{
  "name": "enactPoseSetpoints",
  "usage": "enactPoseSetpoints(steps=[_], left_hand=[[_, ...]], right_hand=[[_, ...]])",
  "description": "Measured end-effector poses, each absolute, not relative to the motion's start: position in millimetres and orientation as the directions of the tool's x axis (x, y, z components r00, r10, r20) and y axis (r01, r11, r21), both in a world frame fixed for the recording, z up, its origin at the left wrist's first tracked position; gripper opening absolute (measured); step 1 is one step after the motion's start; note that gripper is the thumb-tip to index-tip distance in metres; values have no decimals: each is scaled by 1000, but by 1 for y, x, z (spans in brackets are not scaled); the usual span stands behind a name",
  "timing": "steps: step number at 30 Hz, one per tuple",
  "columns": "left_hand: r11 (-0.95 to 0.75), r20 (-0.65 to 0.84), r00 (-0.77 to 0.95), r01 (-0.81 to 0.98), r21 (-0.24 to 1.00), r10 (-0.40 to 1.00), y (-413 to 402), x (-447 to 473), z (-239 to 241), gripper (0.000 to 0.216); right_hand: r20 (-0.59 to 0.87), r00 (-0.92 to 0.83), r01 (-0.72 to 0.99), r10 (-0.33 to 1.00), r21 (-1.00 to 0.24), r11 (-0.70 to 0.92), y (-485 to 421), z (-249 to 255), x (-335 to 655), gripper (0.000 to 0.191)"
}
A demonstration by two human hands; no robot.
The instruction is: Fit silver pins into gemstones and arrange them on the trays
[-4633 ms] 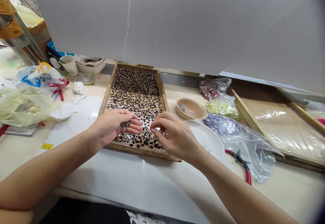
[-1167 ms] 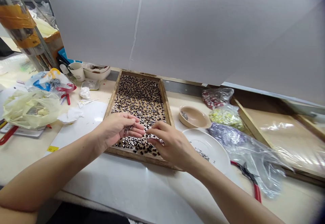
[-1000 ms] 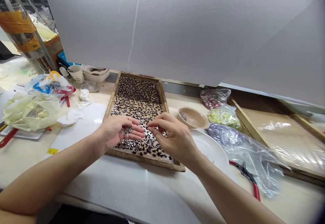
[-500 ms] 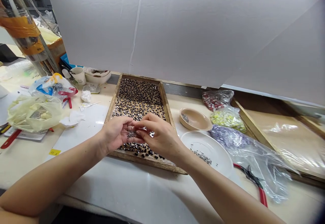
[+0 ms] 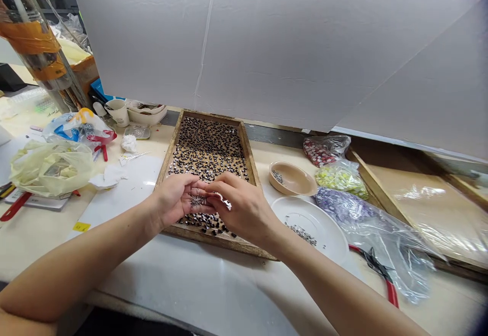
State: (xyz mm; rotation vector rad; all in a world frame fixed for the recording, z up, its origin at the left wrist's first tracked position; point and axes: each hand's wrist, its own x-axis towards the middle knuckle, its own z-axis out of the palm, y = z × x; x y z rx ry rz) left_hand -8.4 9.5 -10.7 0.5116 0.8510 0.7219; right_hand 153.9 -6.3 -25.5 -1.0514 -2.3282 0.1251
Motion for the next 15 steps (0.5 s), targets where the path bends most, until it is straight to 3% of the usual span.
enactPoseSetpoints(steps=[8,15], left_hand=[[656,-493,452,-351,668,744,11,-10,-13,30],[622,-455,476,-287,728,752,9,-8,-10,15]], right_hand=[[464,-503,640,729,-367,675,-9,-27,155,14],[368,-450,542,814,-612,576,-9,-20,158,9]])
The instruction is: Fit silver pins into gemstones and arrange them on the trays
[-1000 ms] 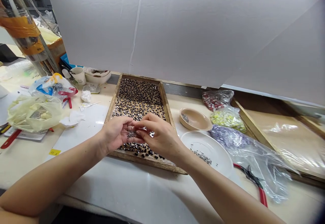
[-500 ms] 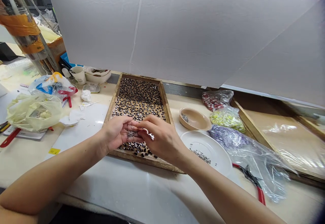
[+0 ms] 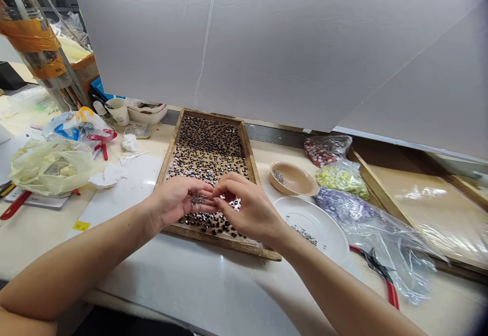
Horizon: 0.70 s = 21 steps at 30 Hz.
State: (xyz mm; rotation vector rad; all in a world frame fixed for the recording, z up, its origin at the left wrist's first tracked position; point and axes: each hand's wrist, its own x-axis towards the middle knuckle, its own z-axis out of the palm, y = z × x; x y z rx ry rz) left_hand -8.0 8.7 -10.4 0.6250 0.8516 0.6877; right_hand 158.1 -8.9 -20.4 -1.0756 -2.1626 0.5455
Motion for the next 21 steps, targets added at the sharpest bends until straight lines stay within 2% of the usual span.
enactPoseSetpoints(steps=[4,9,13,17,21], left_hand=[[626,-457,501,-240,743,735,9,-9,-13,15],[628,-486,461,-225,745,742,10,-11,-14,22],[623,-501,432,-208,754,750,9,-9,-11,17],[624,-506,422,-206,754,752,8,-8,-8,12],[608,-488,430,-204,768,760,7,-9,-9,15]], right_hand=[[341,-406,521,848,-677,521,-8,-15,166,8],[331,-406,564,852,-643,518,-16,-20,180,9],[262,-518,632,814,-524,571,-28,-40,179,13],[299,-622,630,724,-359,689,-34,-58,169,17],[306,-645,639,700,-287,714,-32,-62,162,18]])
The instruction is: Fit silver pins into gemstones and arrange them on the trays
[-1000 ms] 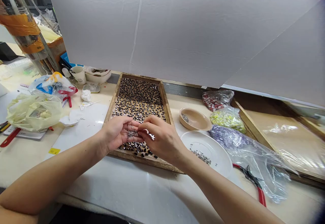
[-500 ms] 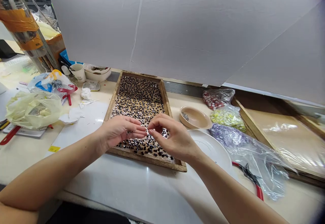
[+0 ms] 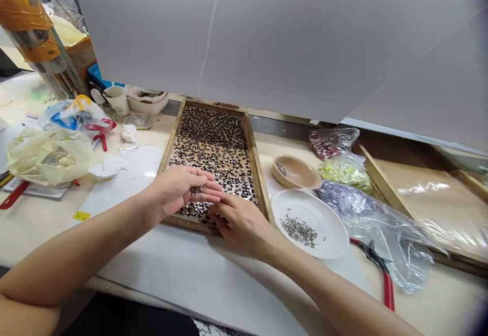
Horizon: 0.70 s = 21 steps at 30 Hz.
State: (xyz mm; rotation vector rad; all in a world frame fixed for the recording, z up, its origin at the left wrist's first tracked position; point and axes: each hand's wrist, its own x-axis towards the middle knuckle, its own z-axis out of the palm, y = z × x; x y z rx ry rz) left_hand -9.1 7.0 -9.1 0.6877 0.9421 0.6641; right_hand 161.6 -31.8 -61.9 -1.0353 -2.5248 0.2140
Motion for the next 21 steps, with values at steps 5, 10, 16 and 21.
enactPoseSetpoints(steps=[5,10,16,21], left_hand=[[593,-469,425,-227,773,774,7,-11,-9,15],[596,-482,395,-248,763,782,7,-9,-5,15],[602,-494,383,-246,759,780,5,-9,-2,14],[602,-496,386,-229,765,778,6,-9,-1,15]], right_hand=[[287,-659,648,695,-253,719,-30,-61,159,21],[247,-664,666,706,-234,709,-30,-62,159,21],[226,-669,670,708,-228,706,-29,-61,158,20],[207,-670,679,713,-218,701,-28,-62,157,18]])
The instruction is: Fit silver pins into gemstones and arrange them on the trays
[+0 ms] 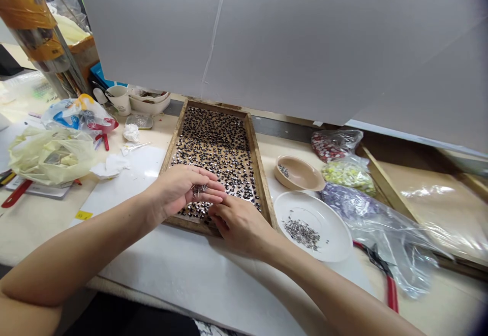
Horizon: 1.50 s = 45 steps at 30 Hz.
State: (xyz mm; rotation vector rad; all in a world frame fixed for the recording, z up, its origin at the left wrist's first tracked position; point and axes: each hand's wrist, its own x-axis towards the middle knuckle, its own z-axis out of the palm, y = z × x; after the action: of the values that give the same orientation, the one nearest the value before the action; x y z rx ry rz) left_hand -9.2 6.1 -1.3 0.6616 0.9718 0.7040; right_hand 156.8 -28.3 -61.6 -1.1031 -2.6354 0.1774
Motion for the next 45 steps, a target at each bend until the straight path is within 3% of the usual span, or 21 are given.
enactPoseSetpoints(steps=[5,12,18,23,27,45], left_hand=[[595,-487,389,-232,770,782,7,-9,-2,13],[588,-459,429,-242,772,778,7,-14,-1,10],[562,-426,410,-306,768,806,11,-17,6,19],[535,-398,387,-372,758,832,18,-18,3,26],[605,-473,389,-376,702,791,16,-18,1,39],[713,-477,543,-405,573,691,-39,19,-5,53]], right_hand=[[199,-666,679,719,-238,694,-29,-64,158,19],[205,-627,662,752,-369,653,-32,-60,167,21],[295,-503,647,812,-494,581,-33,-46,182,19],[432,-391,633,813,-514,578,-26,-31,182,16],[532,-341,595,775,-516,616,-21,-21,167,16],[313,-486,592,816,-569,571,-44,-17,167,23]])
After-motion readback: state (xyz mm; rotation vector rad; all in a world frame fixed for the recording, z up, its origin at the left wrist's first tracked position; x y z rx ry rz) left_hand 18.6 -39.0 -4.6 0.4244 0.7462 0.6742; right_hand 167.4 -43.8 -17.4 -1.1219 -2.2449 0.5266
